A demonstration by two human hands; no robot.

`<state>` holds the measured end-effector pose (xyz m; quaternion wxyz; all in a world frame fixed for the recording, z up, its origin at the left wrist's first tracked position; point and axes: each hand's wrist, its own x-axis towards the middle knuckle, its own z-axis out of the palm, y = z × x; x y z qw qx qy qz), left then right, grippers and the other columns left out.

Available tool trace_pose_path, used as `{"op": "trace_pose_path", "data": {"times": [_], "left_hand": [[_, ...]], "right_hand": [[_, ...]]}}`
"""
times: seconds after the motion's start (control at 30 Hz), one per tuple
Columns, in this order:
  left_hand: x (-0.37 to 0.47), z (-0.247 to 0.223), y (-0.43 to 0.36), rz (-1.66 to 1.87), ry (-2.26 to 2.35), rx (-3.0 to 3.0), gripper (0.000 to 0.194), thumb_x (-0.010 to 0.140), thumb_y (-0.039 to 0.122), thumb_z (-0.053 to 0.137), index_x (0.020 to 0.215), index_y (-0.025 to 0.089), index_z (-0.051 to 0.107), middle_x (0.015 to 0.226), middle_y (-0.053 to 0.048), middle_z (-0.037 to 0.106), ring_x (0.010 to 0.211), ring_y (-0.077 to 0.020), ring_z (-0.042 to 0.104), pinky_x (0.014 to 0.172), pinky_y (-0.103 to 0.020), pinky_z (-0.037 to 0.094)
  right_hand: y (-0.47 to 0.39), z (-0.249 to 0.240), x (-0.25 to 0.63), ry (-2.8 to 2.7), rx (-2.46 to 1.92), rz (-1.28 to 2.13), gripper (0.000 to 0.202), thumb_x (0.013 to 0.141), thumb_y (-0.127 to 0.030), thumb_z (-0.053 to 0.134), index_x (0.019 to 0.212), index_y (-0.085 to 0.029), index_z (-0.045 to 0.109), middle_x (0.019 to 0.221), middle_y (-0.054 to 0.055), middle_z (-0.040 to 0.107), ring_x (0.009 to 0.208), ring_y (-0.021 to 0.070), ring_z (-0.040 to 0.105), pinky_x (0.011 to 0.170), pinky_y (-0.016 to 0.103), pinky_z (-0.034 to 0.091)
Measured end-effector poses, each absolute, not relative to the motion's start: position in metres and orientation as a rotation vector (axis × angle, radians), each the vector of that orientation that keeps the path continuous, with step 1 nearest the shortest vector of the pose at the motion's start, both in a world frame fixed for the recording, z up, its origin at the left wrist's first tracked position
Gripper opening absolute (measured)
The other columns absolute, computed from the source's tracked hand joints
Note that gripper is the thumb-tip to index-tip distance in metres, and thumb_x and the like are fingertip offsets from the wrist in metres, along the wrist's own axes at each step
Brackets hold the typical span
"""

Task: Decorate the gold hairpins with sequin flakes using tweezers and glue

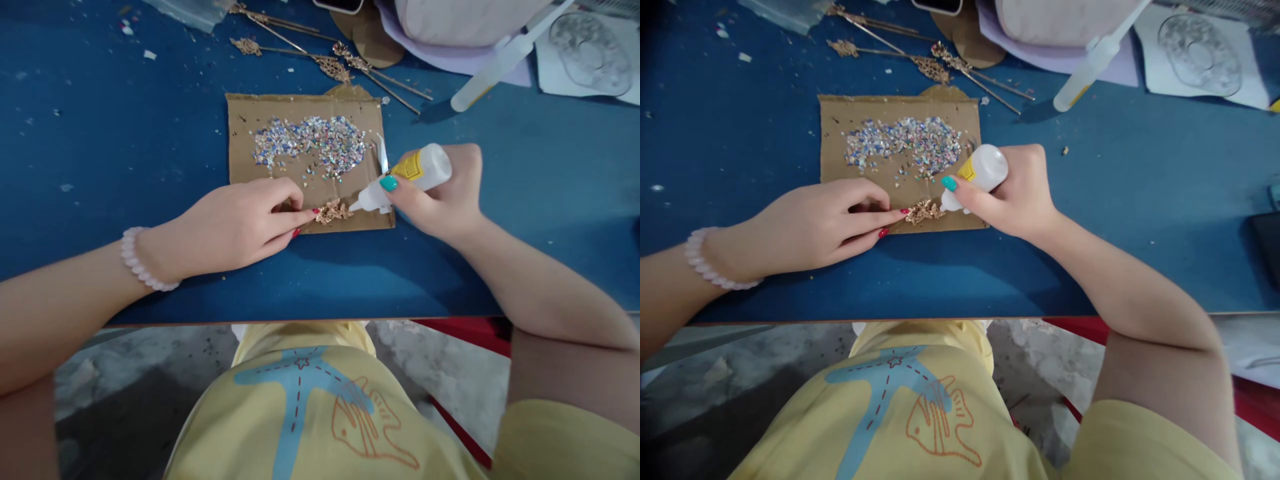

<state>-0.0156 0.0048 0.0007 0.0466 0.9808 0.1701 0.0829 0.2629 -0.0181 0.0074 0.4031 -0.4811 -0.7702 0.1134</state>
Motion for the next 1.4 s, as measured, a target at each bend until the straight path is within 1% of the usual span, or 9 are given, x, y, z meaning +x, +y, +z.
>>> {"op": "trace_pose_path", "data": {"times": [0.2,0.4,0.6,0.73,0.87,1.0,1.07,1.2,1.4], "left_hand": [[-0.0135,0.0033,0.0026,0.258,0.567,2.920,0.036,0.099,0.033,0.037,0.124,0.016,0.056,0.111,-0.009,0.059,0.091,-0.0208,0.060,0.073,-0.033,0.050],[-0.0136,0.0034,0.0032,0.250,0.565,2.911,0.035,0.099,0.032,0.035,0.123,0.018,0.057,0.112,-0.009,0.059,0.093,-0.0211,0.060,0.075,-0.033,0.049],[-0.0129,0.0031,0.0025,0.270,0.579,2.914,0.037,0.099,0.035,0.036,0.123,0.015,0.056,0.108,-0.009,0.060,0.089,-0.0204,0.060,0.072,-0.034,0.050],[-0.0135,0.0036,0.0029,0.254,0.546,2.936,0.036,0.099,0.032,0.035,0.124,0.018,0.057,0.110,-0.011,0.059,0.092,-0.0221,0.060,0.073,-0.036,0.051],[-0.0138,0.0040,0.0035,0.241,0.550,2.921,0.034,0.098,0.032,0.037,0.122,0.021,0.059,0.111,-0.011,0.058,0.093,-0.0240,0.060,0.072,-0.036,0.051],[-0.0137,0.0042,0.0039,0.219,0.545,2.965,0.035,0.099,0.031,0.034,0.121,0.017,0.057,0.112,-0.011,0.058,0.091,-0.0224,0.059,0.070,-0.035,0.051],[-0.0139,0.0039,0.0042,0.220,0.528,2.989,0.035,0.099,0.031,0.034,0.121,0.017,0.057,0.111,-0.011,0.058,0.091,-0.0224,0.059,0.070,-0.035,0.051],[-0.0143,0.0027,0.0049,0.220,0.531,2.989,0.035,0.098,0.033,0.035,0.119,0.020,0.059,0.111,-0.011,0.058,0.091,-0.0232,0.060,0.069,-0.036,0.051],[-0.0143,0.0023,0.0048,0.231,0.519,2.998,0.037,0.099,0.033,0.034,0.120,0.017,0.059,0.111,-0.011,0.058,0.091,-0.0233,0.059,0.069,-0.036,0.051]], "right_hand": [[-0.0174,0.0074,0.2649,-1.920,-1.168,0.364,0.050,0.080,-0.055,0.062,0.049,-0.020,0.043,0.044,-0.003,0.039,0.042,0.0064,0.030,0.040,0.028,0.019],[-0.0162,0.0046,0.2649,-1.825,-1.205,0.450,0.052,0.078,-0.062,0.061,0.052,-0.021,0.044,0.046,-0.003,0.043,0.042,0.0069,0.030,0.039,0.027,0.022],[-0.0170,0.0049,0.2627,-1.797,-1.283,0.468,0.056,0.073,-0.069,0.061,0.051,-0.021,0.044,0.045,-0.003,0.042,0.044,0.0087,0.031,0.040,0.029,0.025],[-0.0166,0.0047,0.2633,-1.791,-1.287,0.454,0.058,0.071,-0.071,0.061,0.049,-0.021,0.042,0.046,-0.003,0.038,0.044,0.0084,0.027,0.042,0.029,0.022],[-0.0169,0.0046,0.2640,-1.794,-1.296,0.475,0.057,0.073,-0.069,0.061,0.049,-0.022,0.041,0.046,-0.002,0.037,0.046,0.0097,0.028,0.043,0.030,0.022],[-0.0159,0.0039,0.2644,-1.802,-1.240,0.470,0.056,0.074,-0.065,0.064,0.048,-0.021,0.039,0.046,-0.002,0.037,0.044,0.0085,0.027,0.041,0.030,0.021],[-0.0157,0.0041,0.2640,-1.804,-1.235,0.465,0.057,0.073,-0.065,0.064,0.047,-0.022,0.037,0.045,-0.002,0.036,0.043,0.0082,0.026,0.041,0.030,0.020],[-0.0179,0.0065,0.2624,-1.814,-1.319,0.464,0.058,0.074,-0.069,0.059,0.049,-0.022,0.037,0.045,-0.001,0.036,0.045,0.0099,0.027,0.042,0.030,0.021],[-0.0193,0.0062,0.2638,-1.851,-1.324,0.411,0.055,0.075,-0.069,0.057,0.050,-0.023,0.041,0.047,0.000,0.039,0.046,0.0107,0.029,0.043,0.031,0.021]]}}
